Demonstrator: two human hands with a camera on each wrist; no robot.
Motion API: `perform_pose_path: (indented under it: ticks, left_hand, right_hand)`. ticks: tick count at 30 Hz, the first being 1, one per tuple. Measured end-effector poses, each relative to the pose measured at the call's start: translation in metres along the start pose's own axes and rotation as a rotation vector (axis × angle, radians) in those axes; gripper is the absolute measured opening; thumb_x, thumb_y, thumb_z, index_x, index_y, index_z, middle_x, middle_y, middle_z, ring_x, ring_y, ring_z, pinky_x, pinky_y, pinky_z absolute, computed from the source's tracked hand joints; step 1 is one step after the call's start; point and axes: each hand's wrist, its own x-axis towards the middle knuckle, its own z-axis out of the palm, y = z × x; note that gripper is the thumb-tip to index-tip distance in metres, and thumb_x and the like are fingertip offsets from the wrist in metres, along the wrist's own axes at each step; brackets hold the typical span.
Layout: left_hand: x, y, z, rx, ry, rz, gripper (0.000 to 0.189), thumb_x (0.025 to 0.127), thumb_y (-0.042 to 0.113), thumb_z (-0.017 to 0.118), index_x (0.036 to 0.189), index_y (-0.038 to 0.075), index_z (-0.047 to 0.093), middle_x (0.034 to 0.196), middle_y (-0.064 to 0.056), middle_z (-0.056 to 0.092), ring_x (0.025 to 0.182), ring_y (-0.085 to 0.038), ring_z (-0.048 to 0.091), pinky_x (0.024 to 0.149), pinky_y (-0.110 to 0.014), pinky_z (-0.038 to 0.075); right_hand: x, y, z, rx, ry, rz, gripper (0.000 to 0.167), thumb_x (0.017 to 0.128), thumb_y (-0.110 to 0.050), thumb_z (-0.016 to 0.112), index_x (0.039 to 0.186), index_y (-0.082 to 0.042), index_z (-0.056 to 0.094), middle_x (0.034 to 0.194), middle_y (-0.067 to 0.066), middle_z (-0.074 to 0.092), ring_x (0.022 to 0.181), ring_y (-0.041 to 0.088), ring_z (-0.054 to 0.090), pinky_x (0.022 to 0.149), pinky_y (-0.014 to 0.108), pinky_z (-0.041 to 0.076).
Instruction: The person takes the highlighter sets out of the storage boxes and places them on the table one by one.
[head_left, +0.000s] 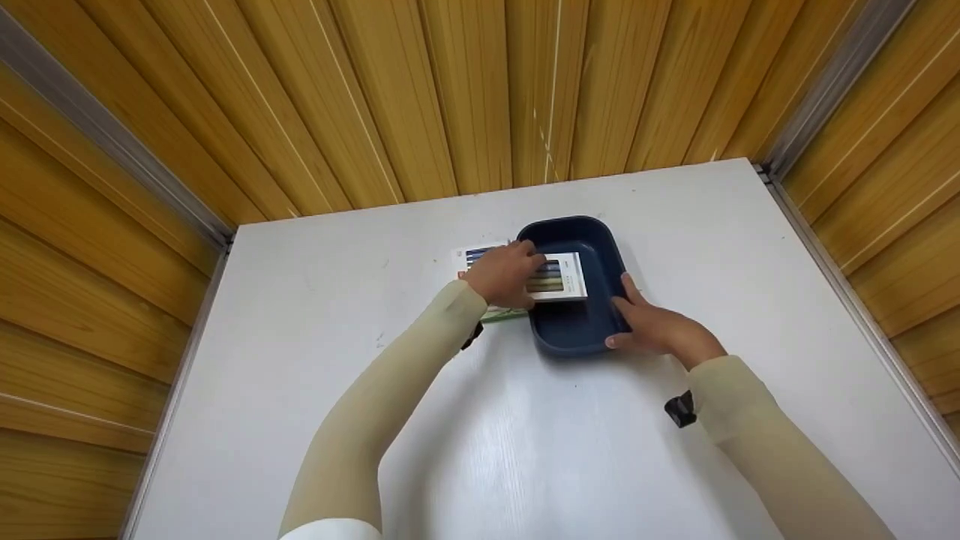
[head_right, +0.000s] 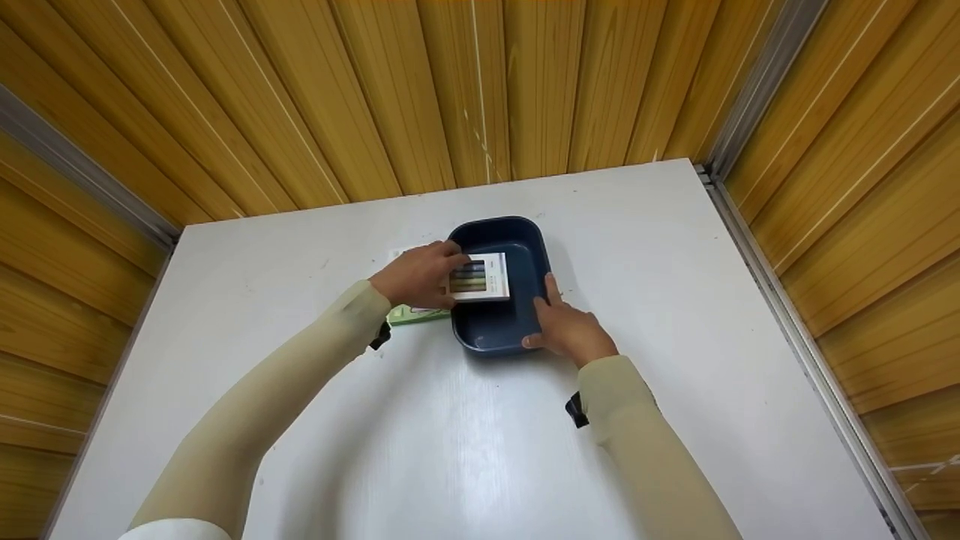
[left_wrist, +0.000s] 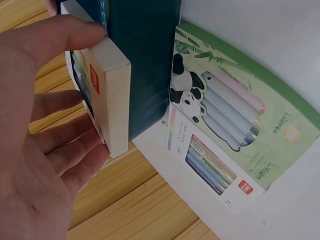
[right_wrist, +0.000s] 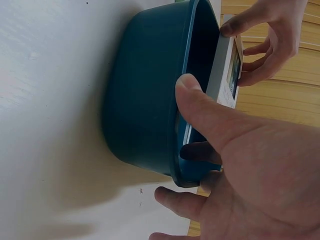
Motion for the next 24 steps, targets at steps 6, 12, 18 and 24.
perform_pose_path:
  ticks: [6, 12, 18, 24]
  left_hand:
    - [-0.004, -0.001, -0.001, -0.007, -0.004, -0.005, 0.063, 0.078, 0.037, 0.074, 0.134, 0.016, 0.054, 0.125, -0.005, 0.055, 0.107, -0.020, 0.055, 0.099, -0.036, 0.049]
    - [-0.006, -0.002, -0.002, -0.009, -0.018, -0.005, 0.063, 0.079, 0.038, 0.074, 0.134, 0.017, 0.054, 0.127, -0.005, 0.055, 0.108, -0.020, 0.055, 0.100, -0.035, 0.049]
    - [-0.010, -0.004, -0.001, -0.008, 0.003, 0.007, 0.064, 0.079, 0.039, 0.075, 0.134, 0.015, 0.054, 0.126, -0.006, 0.054, 0.108, -0.021, 0.055, 0.098, -0.036, 0.050]
    - [-0.012, -0.005, 0.001, -0.012, 0.026, 0.009, 0.064, 0.078, 0.039, 0.076, 0.133, 0.014, 0.054, 0.125, -0.006, 0.055, 0.108, -0.020, 0.055, 0.098, -0.035, 0.050]
  right_hand:
    - [0.000, 0.001, 0.000, 0.004, -0.003, 0.005, 0.084, 0.095, -0.036, 0.059, 0.154, 0.000, 0.011, 0.157, 0.018, -0.027, 0.145, 0.049, 0.007, 0.113, 0.064, 0.019]
    - [-0.001, 0.001, 0.000, -0.003, 0.000, -0.017, 0.083, 0.095, -0.036, 0.059, 0.153, 0.002, 0.013, 0.157, 0.020, -0.026, 0.144, 0.050, 0.007, 0.113, 0.064, 0.019]
    - [-0.002, 0.000, 0.000, -0.008, 0.001, -0.028, 0.082, 0.096, -0.036, 0.058, 0.153, 0.002, 0.013, 0.157, 0.021, -0.025, 0.144, 0.050, 0.007, 0.113, 0.064, 0.020]
    - [-0.001, 0.001, -0.001, -0.007, -0.003, -0.020, 0.083, 0.095, -0.036, 0.059, 0.154, 0.000, 0.012, 0.157, 0.019, -0.027, 0.144, 0.050, 0.008, 0.113, 0.065, 0.020]
